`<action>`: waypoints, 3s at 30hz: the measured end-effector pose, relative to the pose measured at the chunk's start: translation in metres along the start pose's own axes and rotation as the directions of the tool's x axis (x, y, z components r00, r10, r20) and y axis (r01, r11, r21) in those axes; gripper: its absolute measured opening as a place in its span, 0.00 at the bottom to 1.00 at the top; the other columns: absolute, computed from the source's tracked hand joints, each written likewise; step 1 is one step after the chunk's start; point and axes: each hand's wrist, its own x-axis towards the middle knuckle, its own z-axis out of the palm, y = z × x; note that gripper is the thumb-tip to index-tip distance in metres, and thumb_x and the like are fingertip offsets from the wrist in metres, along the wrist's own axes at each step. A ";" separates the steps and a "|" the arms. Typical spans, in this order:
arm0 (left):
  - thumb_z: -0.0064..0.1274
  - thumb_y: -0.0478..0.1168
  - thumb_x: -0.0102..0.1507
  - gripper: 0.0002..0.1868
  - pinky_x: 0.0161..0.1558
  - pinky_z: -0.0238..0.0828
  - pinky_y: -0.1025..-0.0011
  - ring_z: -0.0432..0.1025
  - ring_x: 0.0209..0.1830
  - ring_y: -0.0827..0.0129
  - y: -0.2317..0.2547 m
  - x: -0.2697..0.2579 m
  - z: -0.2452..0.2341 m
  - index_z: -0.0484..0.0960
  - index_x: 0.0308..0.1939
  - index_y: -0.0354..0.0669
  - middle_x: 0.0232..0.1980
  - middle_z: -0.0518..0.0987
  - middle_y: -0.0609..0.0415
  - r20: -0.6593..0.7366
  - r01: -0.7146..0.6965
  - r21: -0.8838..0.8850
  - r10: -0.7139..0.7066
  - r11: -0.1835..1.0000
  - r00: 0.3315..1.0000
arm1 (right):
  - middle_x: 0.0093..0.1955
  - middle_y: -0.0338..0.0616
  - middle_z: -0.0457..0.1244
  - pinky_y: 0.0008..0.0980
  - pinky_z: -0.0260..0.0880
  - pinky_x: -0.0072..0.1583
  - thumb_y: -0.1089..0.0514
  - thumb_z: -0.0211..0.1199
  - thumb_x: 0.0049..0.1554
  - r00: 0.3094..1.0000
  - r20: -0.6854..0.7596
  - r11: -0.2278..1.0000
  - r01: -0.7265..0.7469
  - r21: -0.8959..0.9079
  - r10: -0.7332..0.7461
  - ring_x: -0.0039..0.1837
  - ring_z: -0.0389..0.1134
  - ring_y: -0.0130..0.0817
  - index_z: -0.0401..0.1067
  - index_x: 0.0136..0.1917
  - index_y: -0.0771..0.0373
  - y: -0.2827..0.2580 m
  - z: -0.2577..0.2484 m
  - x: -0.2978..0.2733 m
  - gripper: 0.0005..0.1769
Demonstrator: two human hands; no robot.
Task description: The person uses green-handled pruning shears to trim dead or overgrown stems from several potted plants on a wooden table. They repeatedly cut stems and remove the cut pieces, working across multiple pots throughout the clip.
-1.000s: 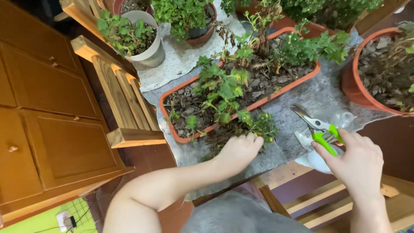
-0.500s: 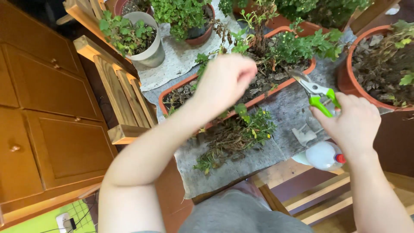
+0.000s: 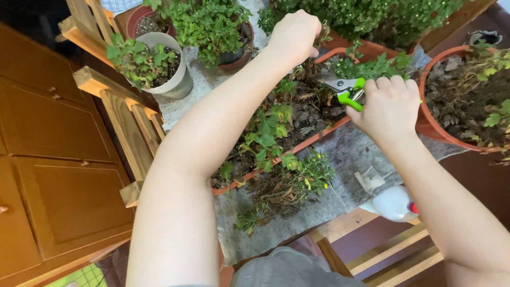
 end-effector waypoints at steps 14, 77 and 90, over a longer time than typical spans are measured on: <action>0.69 0.35 0.59 0.32 0.26 0.66 0.65 0.58 0.20 0.71 -0.015 0.003 0.039 0.55 0.19 0.50 0.20 0.57 0.58 -0.019 0.071 -0.107 -0.073 0.992 0.997 | 0.51 0.38 0.68 0.43 0.59 0.63 0.17 0.59 0.46 0.983 0.185 0.995 0.019 -0.096 -0.001 0.57 0.65 0.40 0.77 0.53 0.54 -0.024 0.003 0.041 0.42; 0.50 0.42 0.63 0.11 0.49 0.79 0.52 0.80 0.46 0.62 0.117 -0.375 -0.008 0.90 0.41 0.52 0.44 0.87 0.59 0.172 0.314 -0.611 -0.265 0.726 0.949 | 0.47 0.35 0.73 0.43 0.70 0.56 0.18 0.60 0.44 0.822 0.527 0.893 -0.384 0.234 0.216 0.54 0.73 0.43 0.76 0.70 0.34 0.015 -0.054 -0.251 0.44; 0.69 0.58 0.57 0.22 0.53 0.59 0.39 0.59 0.66 0.48 -0.070 -0.096 -0.038 0.89 0.51 0.58 0.64 0.72 0.53 -0.282 -0.018 0.308 0.110 0.951 0.953 | 0.45 0.33 0.65 0.37 0.58 0.53 0.17 0.63 0.47 0.990 -0.041 0.990 -0.130 0.049 0.132 0.50 0.65 0.37 0.77 0.54 0.49 -0.023 -0.031 -0.092 0.39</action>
